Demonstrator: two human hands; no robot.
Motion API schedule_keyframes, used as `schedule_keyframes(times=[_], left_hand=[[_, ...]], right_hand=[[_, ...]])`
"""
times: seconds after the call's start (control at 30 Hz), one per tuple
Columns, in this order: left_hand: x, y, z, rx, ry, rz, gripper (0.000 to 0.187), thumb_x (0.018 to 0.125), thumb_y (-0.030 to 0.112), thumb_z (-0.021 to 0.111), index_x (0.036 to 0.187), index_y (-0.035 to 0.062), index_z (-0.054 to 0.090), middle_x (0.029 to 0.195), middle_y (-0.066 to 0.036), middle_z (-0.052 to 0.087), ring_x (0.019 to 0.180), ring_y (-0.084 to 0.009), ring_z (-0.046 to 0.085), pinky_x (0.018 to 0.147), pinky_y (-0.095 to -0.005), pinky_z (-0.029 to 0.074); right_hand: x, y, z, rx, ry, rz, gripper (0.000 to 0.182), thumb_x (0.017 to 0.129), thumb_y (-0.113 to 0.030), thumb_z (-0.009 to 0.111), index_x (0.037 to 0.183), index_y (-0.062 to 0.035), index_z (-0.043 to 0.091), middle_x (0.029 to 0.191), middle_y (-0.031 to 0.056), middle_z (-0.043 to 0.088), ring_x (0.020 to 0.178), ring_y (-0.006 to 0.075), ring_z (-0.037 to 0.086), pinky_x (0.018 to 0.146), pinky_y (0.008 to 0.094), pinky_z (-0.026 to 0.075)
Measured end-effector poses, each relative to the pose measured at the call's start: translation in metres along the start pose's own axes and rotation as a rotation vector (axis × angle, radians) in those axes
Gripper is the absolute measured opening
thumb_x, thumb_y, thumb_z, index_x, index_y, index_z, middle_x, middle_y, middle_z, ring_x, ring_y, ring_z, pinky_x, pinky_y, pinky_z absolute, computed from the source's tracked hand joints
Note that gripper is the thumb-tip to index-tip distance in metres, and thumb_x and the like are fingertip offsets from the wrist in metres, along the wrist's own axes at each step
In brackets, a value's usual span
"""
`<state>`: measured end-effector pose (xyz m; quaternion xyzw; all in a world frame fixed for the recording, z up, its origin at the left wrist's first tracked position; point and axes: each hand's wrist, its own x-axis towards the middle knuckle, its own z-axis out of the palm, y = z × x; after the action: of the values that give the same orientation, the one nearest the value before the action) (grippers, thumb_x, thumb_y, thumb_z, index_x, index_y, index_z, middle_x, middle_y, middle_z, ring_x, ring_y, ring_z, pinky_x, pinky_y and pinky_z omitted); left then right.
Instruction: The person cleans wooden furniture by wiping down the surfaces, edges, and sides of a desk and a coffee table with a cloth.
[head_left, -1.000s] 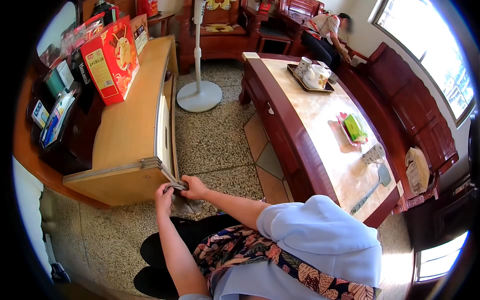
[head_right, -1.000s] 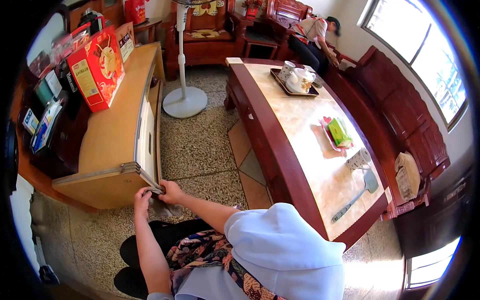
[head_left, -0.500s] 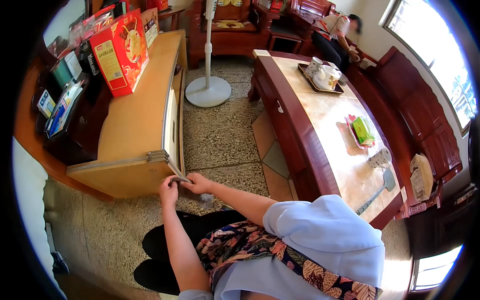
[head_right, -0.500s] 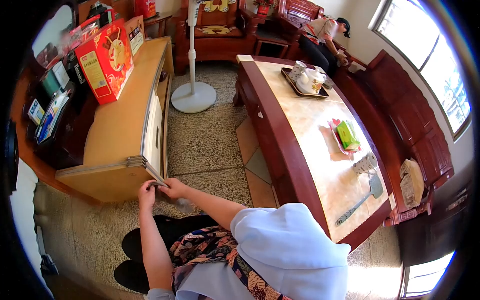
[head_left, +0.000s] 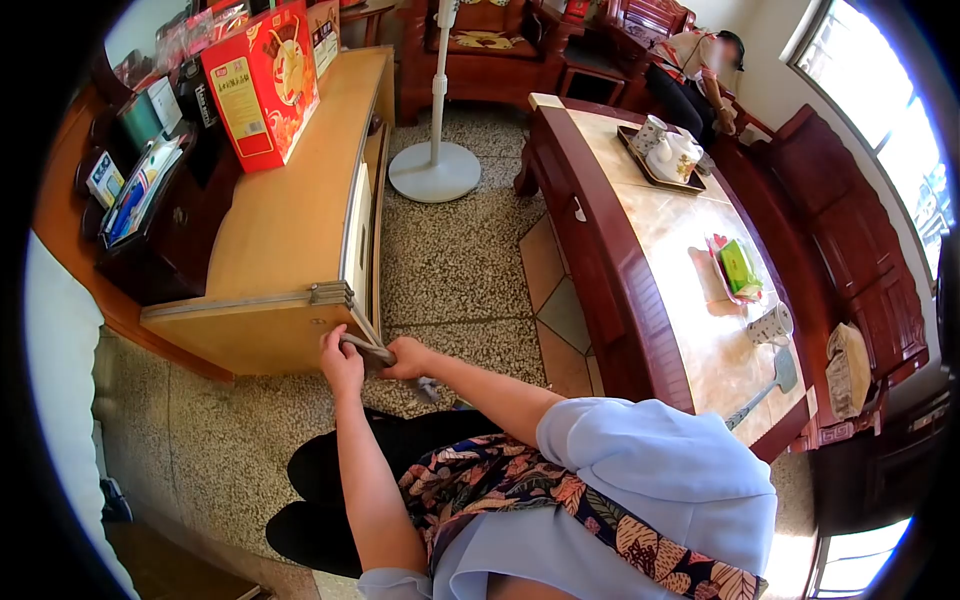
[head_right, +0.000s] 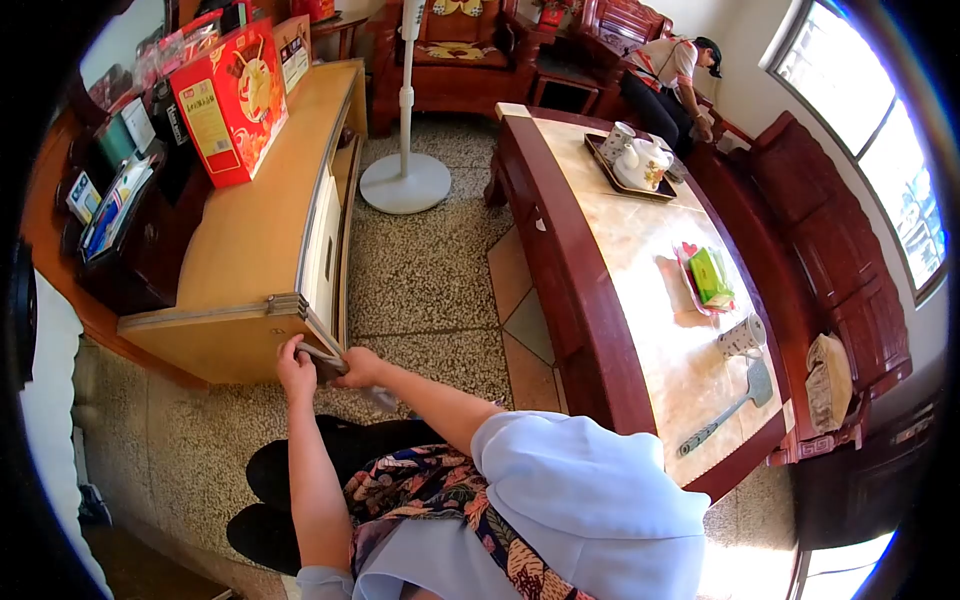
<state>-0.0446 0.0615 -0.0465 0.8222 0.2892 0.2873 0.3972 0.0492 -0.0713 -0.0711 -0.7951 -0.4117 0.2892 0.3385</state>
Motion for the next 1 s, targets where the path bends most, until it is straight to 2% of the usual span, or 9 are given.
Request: schedule_keyframes(times=[0.23, 0.33, 0.47, 0.57, 0.67, 0.7, 0.83, 0.93, 1.0], left_hand=[[-0.002, 0.014, -0.009, 0.013, 0.048, 0.040, 0.025, 0.080, -0.003, 0.050, 0.101, 0.0034, 0.062, 0.100, -0.013, 0.056, 0.088, -0.0308, 0.057, 0.077, -0.0364, 0.046], [-0.002, 0.019, -0.013, -0.053, -0.057, 0.041, 0.021, 0.080, -0.002, 0.051, 0.097, 0.0027, 0.063, 0.097, -0.012, 0.056, 0.086, -0.0281, 0.057, 0.075, -0.0354, 0.046], [0.000, 0.010, -0.009, -0.122, -0.203, 0.157, 0.018, 0.079, 0.000, 0.054, 0.095, 0.0020, 0.062, 0.088, -0.010, 0.061, 0.077, -0.0250, 0.058, 0.071, -0.0333, 0.046], [-0.002, 0.002, -0.006, -0.165, -0.601, -0.063, 0.016, 0.082, 0.005, 0.056, 0.096, 0.0008, 0.062, 0.086, -0.009, 0.064, 0.075, -0.0218, 0.061, 0.068, -0.0313, 0.047], [-0.007, 0.008, -0.005, -0.614, -0.715, -0.502, 0.019, 0.085, 0.014, 0.057, 0.099, 0.0012, 0.061, 0.084, -0.007, 0.063, 0.076, -0.0184, 0.062, 0.068, -0.0319, 0.050], [-0.005, 0.019, -0.012, -0.751, -0.709, -0.585, 0.019, 0.089, 0.020, 0.055, 0.096, 0.0029, 0.060, 0.082, -0.006, 0.063, 0.070, -0.0167, 0.062, 0.064, -0.0323, 0.053], [-0.005, -0.002, -0.002, -0.507, -0.549, -0.598, 0.015, 0.089, 0.016, 0.053, 0.089, 0.0022, 0.060, 0.079, -0.007, 0.062, 0.063, -0.0194, 0.062, 0.056, -0.0320, 0.054], [-0.002, -0.017, -0.001, -0.576, -0.480, -0.710, 0.015, 0.087, 0.012, 0.050, 0.091, 0.0019, 0.060, 0.079, -0.007, 0.061, 0.064, -0.0197, 0.061, 0.056, -0.0339, 0.055], [-0.004, -0.029, 0.000, -0.642, -0.431, -0.742, 0.018, 0.090, 0.021, 0.050, 0.098, 0.0086, 0.060, 0.086, -0.005, 0.062, 0.069, -0.0189, 0.063, 0.057, -0.0362, 0.056]], right_hand=[[-0.001, -0.001, 0.011, 0.015, 0.270, 0.139, 0.032, 0.065, -0.033, 0.068, 0.079, -0.0040, 0.067, 0.072, 0.0199, 0.064, 0.071, 0.0350, 0.063, 0.068, 0.0419, 0.050], [0.002, 0.004, 0.014, -0.020, 0.268, 0.274, 0.030, 0.070, -0.031, 0.062, 0.083, -0.0037, 0.067, 0.072, 0.0190, 0.063, 0.071, 0.0331, 0.063, 0.069, 0.0411, 0.050], [0.006, 0.009, 0.019, 0.471, 0.364, 0.506, 0.032, 0.078, -0.026, 0.054, 0.090, 0.0017, 0.064, 0.078, 0.0183, 0.064, 0.075, 0.0297, 0.064, 0.068, 0.0417, 0.050], [0.000, -0.005, 0.004, 0.864, 0.395, 0.584, 0.032, 0.083, -0.020, 0.048, 0.098, 0.0056, 0.060, 0.089, 0.0167, 0.063, 0.079, 0.0259, 0.062, 0.065, 0.0398, 0.050], [0.016, 0.022, 0.025, 1.164, 0.348, 0.356, 0.032, 0.080, -0.018, 0.048, 0.094, 0.0076, 0.062, 0.087, 0.0146, 0.062, 0.076, 0.0248, 0.060, 0.066, 0.0383, 0.048], [-0.004, -0.012, 0.008, 1.276, 0.310, 0.353, 0.032, 0.082, -0.021, 0.050, 0.093, 0.0049, 0.064, 0.084, 0.0112, 0.063, 0.073, 0.0208, 0.059, 0.063, 0.0359, 0.048], [-0.003, -0.027, 0.008, 0.888, 0.307, 0.403, 0.030, 0.083, -0.023, 0.052, 0.092, 0.0028, 0.066, 0.078, 0.0089, 0.064, 0.071, 0.0184, 0.060, 0.062, 0.0333, 0.048], [0.000, -0.037, 0.015, 0.742, 0.267, 0.149, 0.028, 0.080, -0.021, 0.054, 0.095, -0.0008, 0.066, 0.080, 0.0135, 0.065, 0.072, 0.0212, 0.062, 0.064, 0.0331, 0.048], [0.005, -0.039, 0.020, 0.363, 0.298, 0.072, 0.029, 0.074, -0.017, 0.056, 0.098, -0.0036, 0.067, 0.085, 0.0211, 0.064, 0.077, 0.0312, 0.063, 0.070, 0.0365, 0.049]])
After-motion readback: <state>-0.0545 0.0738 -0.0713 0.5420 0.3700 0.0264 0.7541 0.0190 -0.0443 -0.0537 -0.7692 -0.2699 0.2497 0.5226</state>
